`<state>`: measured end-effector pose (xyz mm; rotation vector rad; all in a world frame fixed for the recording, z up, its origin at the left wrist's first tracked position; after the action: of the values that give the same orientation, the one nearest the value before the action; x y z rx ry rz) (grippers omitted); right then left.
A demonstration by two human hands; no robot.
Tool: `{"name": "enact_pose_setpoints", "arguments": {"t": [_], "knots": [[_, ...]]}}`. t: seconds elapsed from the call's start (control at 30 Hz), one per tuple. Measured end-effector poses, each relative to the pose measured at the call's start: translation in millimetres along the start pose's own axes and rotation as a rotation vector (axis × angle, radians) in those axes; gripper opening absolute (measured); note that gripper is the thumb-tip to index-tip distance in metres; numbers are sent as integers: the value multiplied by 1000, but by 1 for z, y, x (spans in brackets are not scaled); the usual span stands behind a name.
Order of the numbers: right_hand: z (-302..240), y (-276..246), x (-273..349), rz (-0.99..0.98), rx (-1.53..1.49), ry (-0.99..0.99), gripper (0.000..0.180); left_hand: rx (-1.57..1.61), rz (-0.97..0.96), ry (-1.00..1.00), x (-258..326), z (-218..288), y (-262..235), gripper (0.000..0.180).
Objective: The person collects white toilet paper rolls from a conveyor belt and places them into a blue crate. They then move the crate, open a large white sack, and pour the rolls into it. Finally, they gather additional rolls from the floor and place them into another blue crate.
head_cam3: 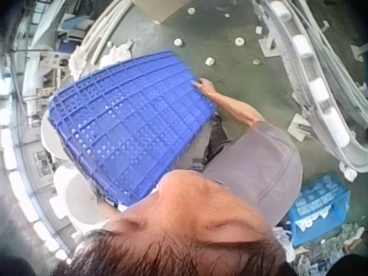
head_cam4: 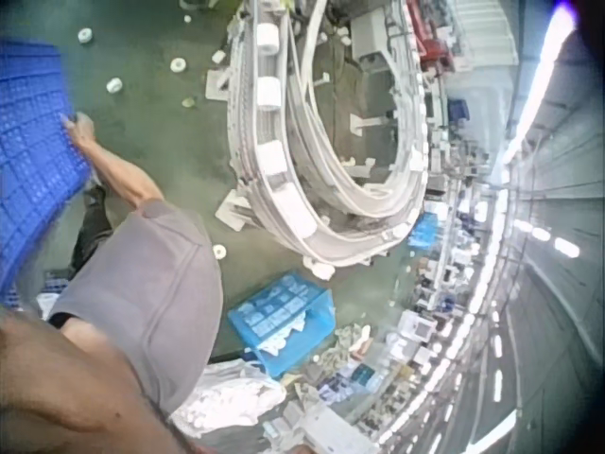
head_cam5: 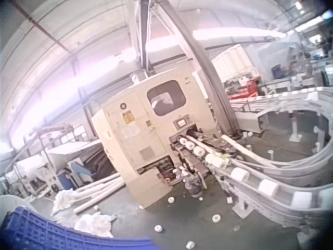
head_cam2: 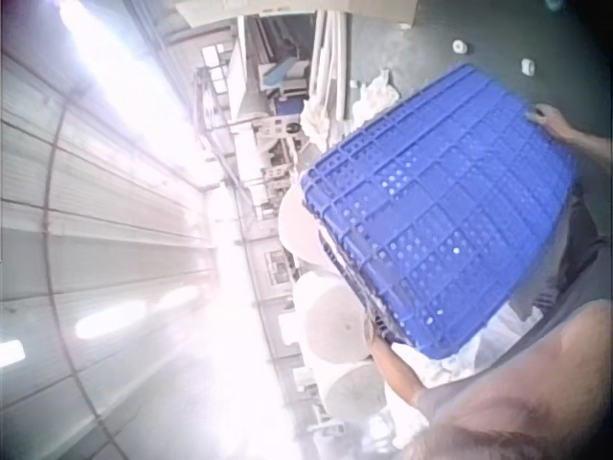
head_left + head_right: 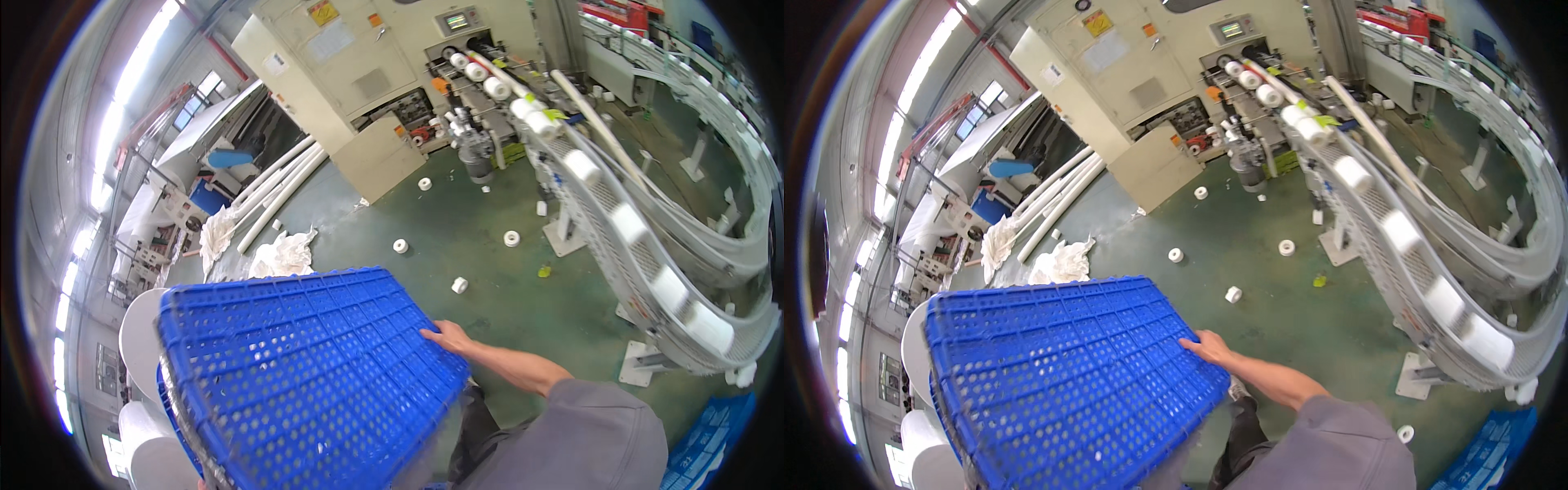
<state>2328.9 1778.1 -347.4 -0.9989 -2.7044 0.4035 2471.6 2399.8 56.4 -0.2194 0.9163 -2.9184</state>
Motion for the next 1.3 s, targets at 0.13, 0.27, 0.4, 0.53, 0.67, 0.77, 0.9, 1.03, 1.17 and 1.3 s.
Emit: {"name": "enact_pose_setpoints", "arguments": {"t": [0.13,0.27,0.4,0.53,0.67,0.77,0.9,1.03,1.17,1.3], "knots": [[-41,50,-185,-425,257,-199,62,157,-235,-74,-192,35,124,15],[-27,29,-291,-565,65,-54,51,111,-338,-183,-356,108,328,12],[114,-107,-365,-272,270,227,46,-182,-116,-108,-581,114,559,24],[239,-200,-375,61,327,785,44,-331,20,-105,-730,104,663,41],[255,-201,-421,-115,512,1201,58,-515,-77,-34,-786,97,768,48],[253,-179,-584,-228,497,1007,61,-702,4,43,-805,151,836,54],[209,-201,-910,-146,499,748,49,-819,122,-58,-874,166,938,55],[256,-240,-1173,274,577,520,57,-329,124,-113,-908,198,1089,36],[359,-294,-1323,590,975,537,62,-116,-290,-457,-951,298,1206,28],[407,-317,-1393,665,1102,705,51,-231,-350,-276,-963,341,1299,29]]}}
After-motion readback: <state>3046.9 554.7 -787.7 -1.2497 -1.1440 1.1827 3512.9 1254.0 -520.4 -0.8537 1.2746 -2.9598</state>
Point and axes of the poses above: each hand's wrist, its own x-axis away from the middle knuckle, its own y-axis out of the palm, z = x × y, the point moved 4 cm from there along -x, towards the middle knuckle, and after that the axes turned 4 degrees about -x, right-handed, at the moved point
